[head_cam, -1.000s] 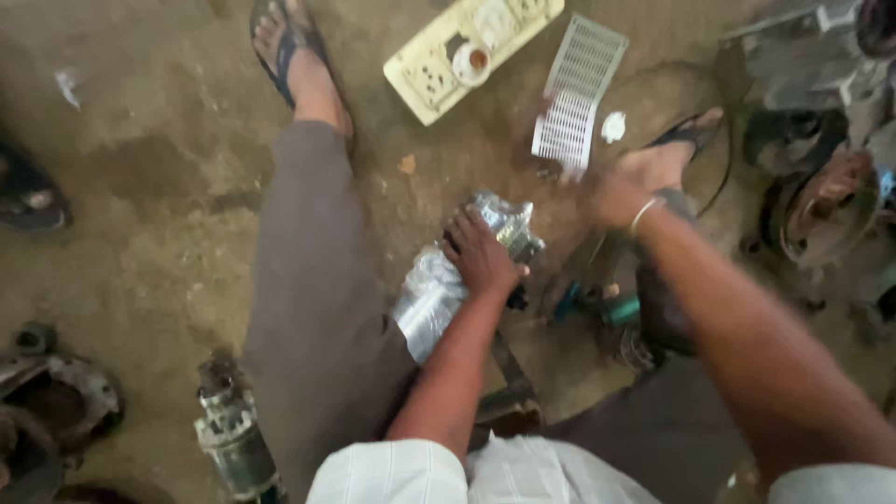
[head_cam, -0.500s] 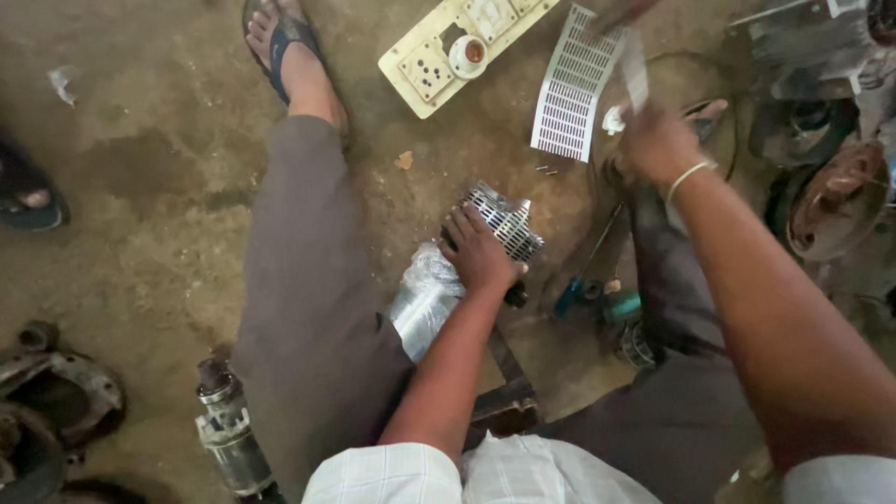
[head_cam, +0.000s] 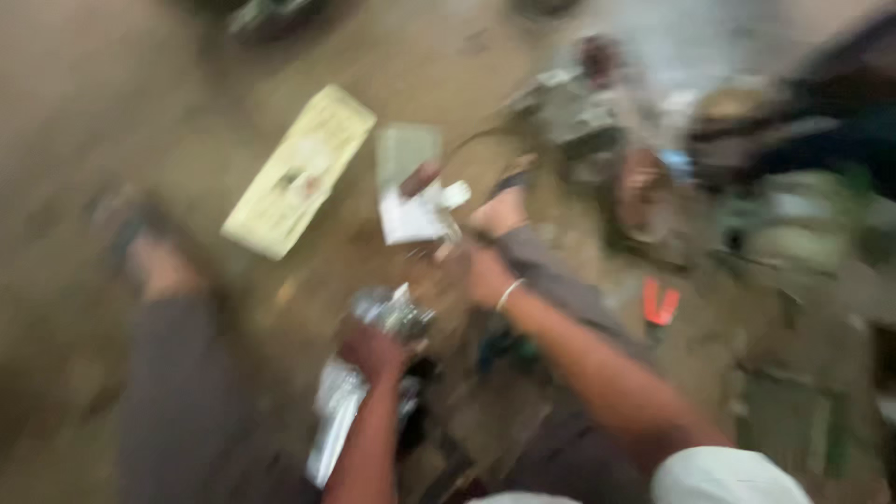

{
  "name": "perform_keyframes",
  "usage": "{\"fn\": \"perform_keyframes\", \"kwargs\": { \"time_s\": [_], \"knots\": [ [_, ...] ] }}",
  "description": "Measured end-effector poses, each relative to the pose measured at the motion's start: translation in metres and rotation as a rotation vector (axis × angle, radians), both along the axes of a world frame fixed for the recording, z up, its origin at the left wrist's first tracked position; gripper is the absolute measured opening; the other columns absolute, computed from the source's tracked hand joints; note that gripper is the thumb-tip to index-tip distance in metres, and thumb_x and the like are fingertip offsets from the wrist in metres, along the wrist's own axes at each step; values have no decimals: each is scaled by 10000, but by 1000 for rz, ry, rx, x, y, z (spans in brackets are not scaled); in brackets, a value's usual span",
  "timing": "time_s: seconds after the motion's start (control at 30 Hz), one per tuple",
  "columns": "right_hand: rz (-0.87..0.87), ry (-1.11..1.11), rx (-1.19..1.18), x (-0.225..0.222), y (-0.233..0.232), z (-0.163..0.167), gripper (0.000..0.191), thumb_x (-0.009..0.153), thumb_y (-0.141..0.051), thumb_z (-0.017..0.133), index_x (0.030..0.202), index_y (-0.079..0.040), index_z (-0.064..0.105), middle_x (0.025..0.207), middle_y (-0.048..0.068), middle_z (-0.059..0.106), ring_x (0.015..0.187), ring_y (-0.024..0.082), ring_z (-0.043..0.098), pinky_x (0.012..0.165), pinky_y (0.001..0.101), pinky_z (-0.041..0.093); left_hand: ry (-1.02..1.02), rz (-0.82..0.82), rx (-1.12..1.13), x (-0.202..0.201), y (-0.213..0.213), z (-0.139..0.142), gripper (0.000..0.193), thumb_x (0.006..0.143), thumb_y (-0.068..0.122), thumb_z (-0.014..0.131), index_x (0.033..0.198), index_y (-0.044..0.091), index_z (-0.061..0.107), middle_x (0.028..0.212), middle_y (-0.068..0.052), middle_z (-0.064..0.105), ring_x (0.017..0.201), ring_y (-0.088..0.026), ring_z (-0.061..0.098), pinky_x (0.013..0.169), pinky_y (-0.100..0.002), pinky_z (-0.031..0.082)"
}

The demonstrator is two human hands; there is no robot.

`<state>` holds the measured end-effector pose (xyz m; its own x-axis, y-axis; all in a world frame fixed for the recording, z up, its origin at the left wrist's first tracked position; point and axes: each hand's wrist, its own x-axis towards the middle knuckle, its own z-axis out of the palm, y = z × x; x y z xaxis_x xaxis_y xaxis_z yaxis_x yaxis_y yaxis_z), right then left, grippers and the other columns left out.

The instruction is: The person is repairing a motor by using a screwdriver and hammer to adjust and secure its components. They manipulate the motor casing and internal parts while seated on the floor.

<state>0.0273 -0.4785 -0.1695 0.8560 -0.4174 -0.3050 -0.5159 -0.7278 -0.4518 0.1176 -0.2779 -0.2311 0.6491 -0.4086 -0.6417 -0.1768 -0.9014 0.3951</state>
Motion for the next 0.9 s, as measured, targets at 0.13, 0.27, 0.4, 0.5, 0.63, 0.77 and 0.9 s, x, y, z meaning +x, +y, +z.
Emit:
{"fn": "perform_keyframes", "kwargs": {
  "time_s": [0.13, 0.27, 0.4, 0.5, 0.63, 0.77, 0.9],
  "knots": [
    [-544, -190, 170, -60, 66, 13, 306, 959, -270, 625, 1176, -55, 639, 1016, 261, 684, 949, 449, 662, 800, 470, 540, -55, -78, 138, -3, -9, 33, 1557, 390, 650, 991, 1587, 19, 222, 1595, -210, 341, 1420, -383, 391, 1123, -581, 339],
    [-776, -73, 202, -96, 116, 27, 395, 1012, -429, 626, 985, -35, 651, 883, 196, 676, 806, 369, 658, 738, 457, 520, -79, -81, 171, -2, -3, 57, 1567, 402, 665, 985, 1602, 49, 188, 1614, -194, 324, 1451, -386, 373, 1125, -603, 330],
    [-1151, -46, 705, -119, 119, 46, 372, 1010, -438, 617, 1004, -66, 625, 753, 67, 628, 583, 201, 597, 520, 378, 497, -69, -86, 191, -7, -4, 61, 1551, 400, 662, 980, 1603, 62, 206, 1611, -180, 339, 1463, -382, 376, 1113, -592, 359],
    [-1191, 114, 688, -122, 118, 50, 352, 998, -475, 584, 991, -124, 611, 711, 37, 631, 503, 152, 603, 451, 308, 488, -49, -85, 208, -7, -6, 63, 1553, 403, 685, 981, 1587, 56, 196, 1589, -182, 334, 1446, -373, 366, 1090, -622, 351],
    [-1070, 0, 647, -117, 113, 37, 392, 1021, -465, 618, 992, -74, 627, 726, 49, 594, 569, 157, 554, 517, 357, 468, -38, -75, 206, -6, -9, 62, 1543, 396, 649, 990, 1603, 75, 218, 1610, -155, 343, 1451, -357, 390, 1107, -624, 365],
    [-829, -30, 359, -113, 104, 18, 422, 1037, -449, 603, 985, -34, 662, 839, 144, 672, 749, 268, 625, 721, 420, 514, -27, -83, 192, -5, -10, 48, 1601, 402, 663, 996, 1621, 73, 142, 1646, -172, 271, 1493, -368, 325, 1126, -598, 358],
    [-640, -78, 202, -111, 109, -16, 317, 1020, -351, 583, 1035, -43, 657, 909, 198, 679, 831, 363, 645, 757, 463, 522, 63, -55, 85, -1, -9, 12, 1585, 423, 642, 944, 1660, 72, 133, 1681, -159, 278, 1533, -341, 295, 1236, -529, 301]
  ]
}}
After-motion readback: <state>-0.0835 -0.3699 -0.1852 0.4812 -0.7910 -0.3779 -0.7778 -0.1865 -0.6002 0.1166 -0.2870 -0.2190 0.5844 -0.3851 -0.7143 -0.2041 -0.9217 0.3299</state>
